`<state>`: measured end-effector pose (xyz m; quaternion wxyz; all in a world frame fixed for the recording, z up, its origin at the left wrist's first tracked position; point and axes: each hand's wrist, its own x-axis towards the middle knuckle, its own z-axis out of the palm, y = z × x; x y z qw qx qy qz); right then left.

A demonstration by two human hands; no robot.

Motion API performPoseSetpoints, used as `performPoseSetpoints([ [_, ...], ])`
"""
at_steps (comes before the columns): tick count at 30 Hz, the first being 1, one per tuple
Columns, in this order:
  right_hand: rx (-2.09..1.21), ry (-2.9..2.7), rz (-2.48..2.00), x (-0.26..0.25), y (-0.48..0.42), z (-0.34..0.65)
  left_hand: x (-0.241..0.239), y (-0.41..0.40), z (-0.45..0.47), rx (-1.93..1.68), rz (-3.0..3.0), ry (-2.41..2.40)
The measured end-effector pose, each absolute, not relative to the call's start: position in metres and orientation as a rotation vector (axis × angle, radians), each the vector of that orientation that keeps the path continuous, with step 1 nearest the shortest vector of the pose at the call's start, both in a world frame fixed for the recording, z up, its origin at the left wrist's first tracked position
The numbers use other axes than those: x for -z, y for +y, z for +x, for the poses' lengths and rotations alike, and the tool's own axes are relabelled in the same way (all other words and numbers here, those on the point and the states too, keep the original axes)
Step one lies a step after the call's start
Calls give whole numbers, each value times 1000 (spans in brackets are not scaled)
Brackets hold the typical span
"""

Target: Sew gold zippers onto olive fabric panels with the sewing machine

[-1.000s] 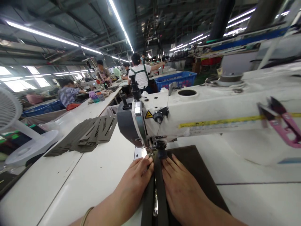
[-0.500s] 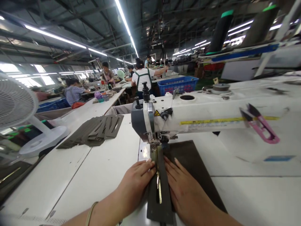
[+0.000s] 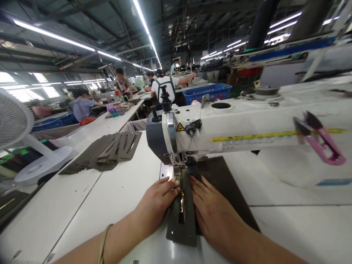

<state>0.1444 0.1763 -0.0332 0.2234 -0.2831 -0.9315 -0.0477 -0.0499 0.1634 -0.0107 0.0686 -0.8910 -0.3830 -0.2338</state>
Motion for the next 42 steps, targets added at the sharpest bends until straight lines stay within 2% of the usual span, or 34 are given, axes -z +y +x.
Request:
performPoseSetpoints([
  [12, -81, -2489, -729, 28, 205, 136, 16, 187, -50, 556, -2718, -1429],
  [18, -263, -2437, -749, 26, 212, 138, 19, 186, -56, 701, -2793, -1364],
  [22, -230, -2369, -853, 26, 210, 140, 16, 179, -57, 805, -2820, -1353],
  [29, -443, -2463, -886, 6, 213, 128, 14, 175, -58, 782, -2814, -1487],
  [33, -353, -2544, -908, 5, 212, 128, 14, 172, -56, 723, -2789, -1530],
  [42, 110, -2438, -1096, 27, 224, 130, 9, 167, -53, 608, -2753, -1471],
])
